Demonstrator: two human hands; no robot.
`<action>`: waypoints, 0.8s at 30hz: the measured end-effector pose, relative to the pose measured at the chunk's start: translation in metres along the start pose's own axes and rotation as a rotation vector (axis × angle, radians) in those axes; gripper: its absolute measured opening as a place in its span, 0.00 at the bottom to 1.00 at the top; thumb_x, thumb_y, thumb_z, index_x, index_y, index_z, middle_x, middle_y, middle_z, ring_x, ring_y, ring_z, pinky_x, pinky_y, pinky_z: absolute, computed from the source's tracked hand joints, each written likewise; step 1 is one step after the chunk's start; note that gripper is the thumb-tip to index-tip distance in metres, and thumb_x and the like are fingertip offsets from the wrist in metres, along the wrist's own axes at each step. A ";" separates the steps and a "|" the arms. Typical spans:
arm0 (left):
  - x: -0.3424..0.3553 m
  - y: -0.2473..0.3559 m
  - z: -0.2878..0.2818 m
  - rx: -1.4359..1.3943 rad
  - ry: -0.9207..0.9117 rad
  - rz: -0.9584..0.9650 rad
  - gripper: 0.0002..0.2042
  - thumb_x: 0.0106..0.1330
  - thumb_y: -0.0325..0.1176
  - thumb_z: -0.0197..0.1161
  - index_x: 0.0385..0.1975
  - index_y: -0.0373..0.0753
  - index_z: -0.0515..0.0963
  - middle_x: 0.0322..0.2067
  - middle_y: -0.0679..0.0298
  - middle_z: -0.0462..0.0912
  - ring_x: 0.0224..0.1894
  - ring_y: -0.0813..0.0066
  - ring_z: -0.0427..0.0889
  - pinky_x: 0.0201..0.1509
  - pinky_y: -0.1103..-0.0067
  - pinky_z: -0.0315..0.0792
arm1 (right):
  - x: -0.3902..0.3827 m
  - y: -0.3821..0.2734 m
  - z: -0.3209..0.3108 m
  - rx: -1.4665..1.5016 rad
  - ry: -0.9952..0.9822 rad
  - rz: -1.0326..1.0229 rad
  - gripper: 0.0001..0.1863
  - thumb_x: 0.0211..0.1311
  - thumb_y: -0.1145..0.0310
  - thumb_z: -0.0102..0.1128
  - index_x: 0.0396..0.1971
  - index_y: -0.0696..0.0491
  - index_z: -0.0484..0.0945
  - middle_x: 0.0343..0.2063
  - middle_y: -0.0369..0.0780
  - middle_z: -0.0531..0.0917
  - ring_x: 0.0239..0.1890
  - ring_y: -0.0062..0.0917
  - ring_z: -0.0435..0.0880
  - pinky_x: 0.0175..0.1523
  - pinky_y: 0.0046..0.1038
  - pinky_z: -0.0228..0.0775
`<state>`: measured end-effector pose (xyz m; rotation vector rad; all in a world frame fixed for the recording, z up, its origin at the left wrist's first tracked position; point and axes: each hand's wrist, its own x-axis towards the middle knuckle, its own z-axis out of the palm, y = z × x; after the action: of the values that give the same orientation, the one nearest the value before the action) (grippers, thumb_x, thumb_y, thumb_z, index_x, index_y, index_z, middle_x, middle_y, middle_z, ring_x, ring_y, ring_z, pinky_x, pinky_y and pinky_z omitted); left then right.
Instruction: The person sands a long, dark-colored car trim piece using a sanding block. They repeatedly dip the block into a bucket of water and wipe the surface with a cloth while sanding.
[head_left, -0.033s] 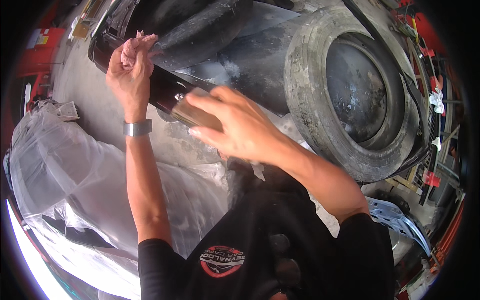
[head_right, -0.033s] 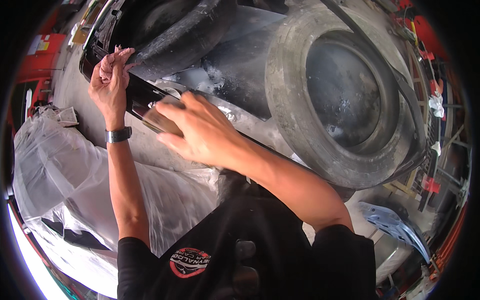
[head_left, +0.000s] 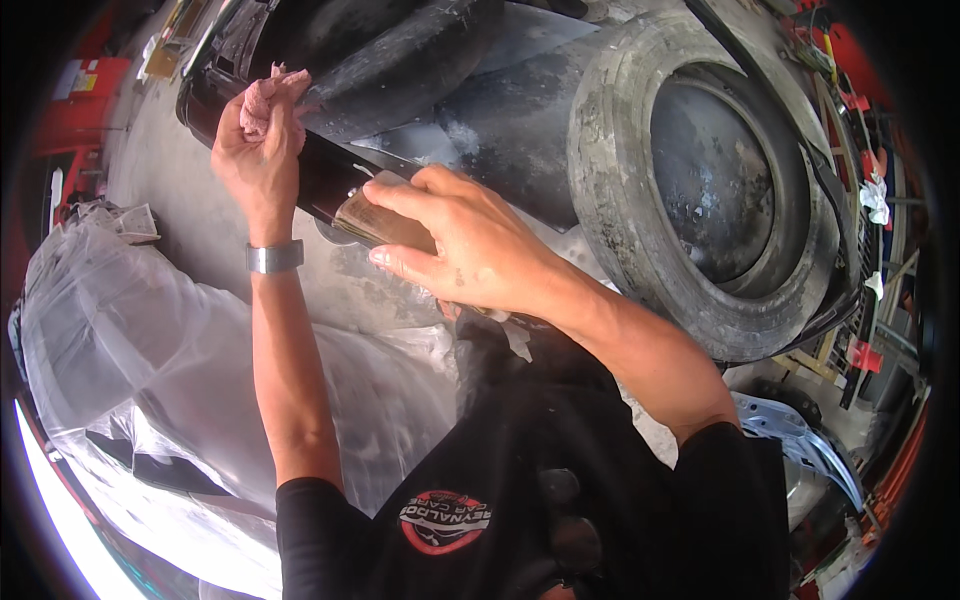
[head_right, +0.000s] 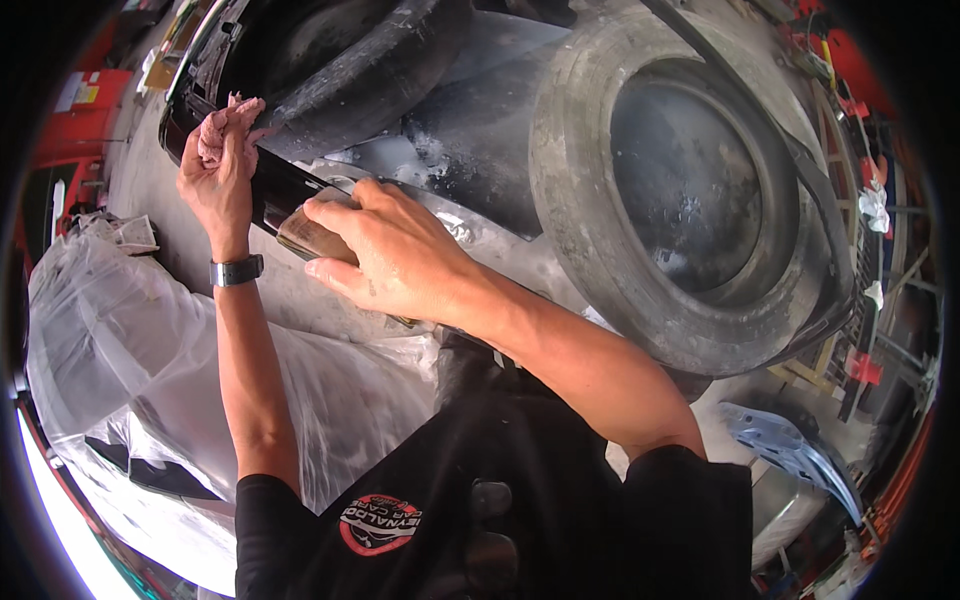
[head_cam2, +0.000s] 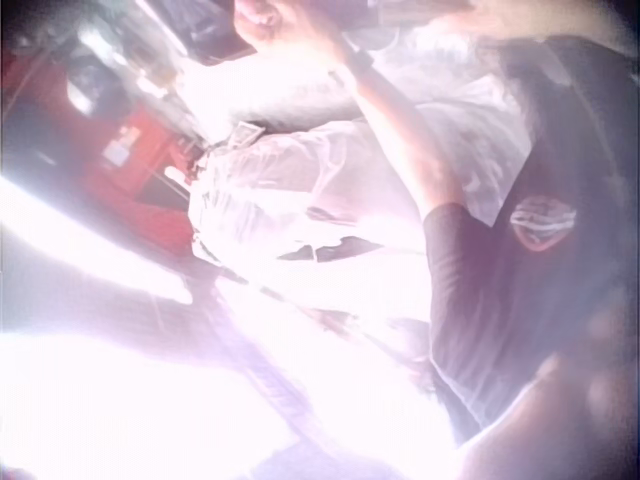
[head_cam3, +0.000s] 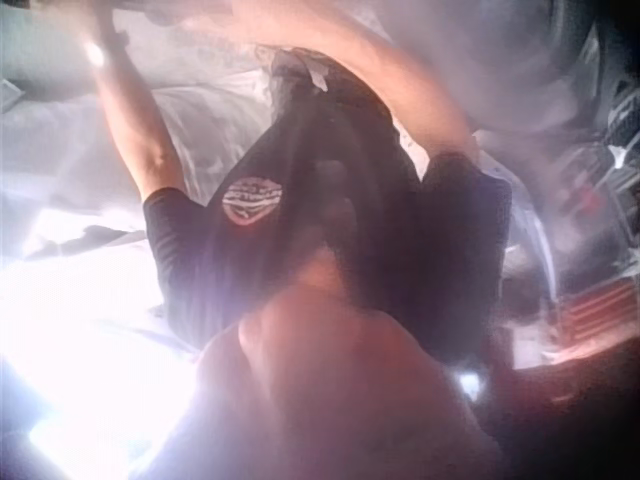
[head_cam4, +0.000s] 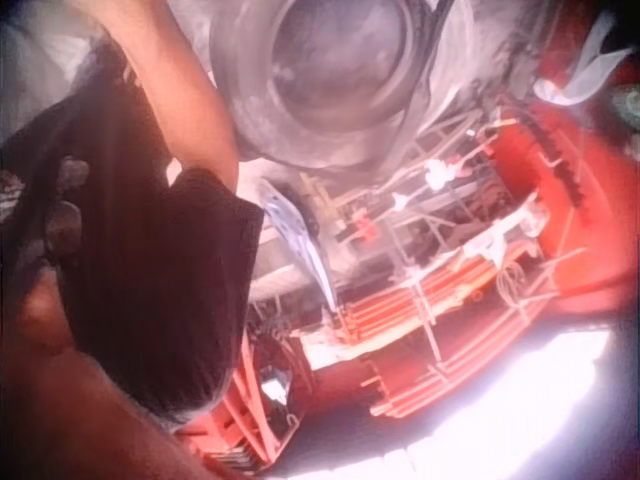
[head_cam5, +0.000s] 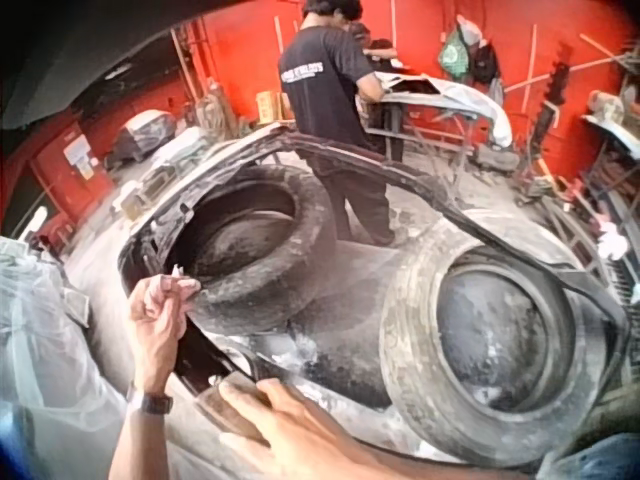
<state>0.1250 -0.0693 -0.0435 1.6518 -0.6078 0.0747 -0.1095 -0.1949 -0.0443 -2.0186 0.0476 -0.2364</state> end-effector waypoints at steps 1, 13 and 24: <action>0.001 -0.003 -0.003 -0.002 0.001 -0.006 0.08 0.75 0.26 0.68 0.49 0.30 0.80 0.41 0.56 0.94 0.34 0.84 0.87 0.29 0.87 0.76 | 0.004 0.001 0.002 0.035 -0.006 -0.028 0.33 0.66 0.57 0.74 0.68 0.53 0.77 0.50 0.56 0.77 0.51 0.53 0.80 0.57 0.47 0.74; 0.002 -0.005 -0.003 0.061 0.032 0.034 0.09 0.75 0.30 0.70 0.47 0.32 0.83 0.39 0.59 0.94 0.30 0.87 0.84 0.27 0.87 0.74 | -0.023 0.011 0.000 -0.055 0.046 -0.101 0.33 0.65 0.57 0.75 0.68 0.53 0.78 0.53 0.54 0.77 0.54 0.50 0.80 0.56 0.47 0.76; 0.001 -0.002 -0.004 0.119 0.058 0.013 0.11 0.76 0.33 0.71 0.50 0.31 0.84 0.40 0.64 0.91 0.29 0.87 0.81 0.29 0.88 0.73 | -0.048 0.006 -0.011 -0.130 -0.011 0.006 0.36 0.62 0.60 0.78 0.71 0.47 0.77 0.65 0.57 0.74 0.63 0.54 0.78 0.67 0.47 0.73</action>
<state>0.1284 -0.0660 -0.0443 1.7542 -0.5791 0.1703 -0.1584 -0.2006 -0.0524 -2.1488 0.0633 -0.2233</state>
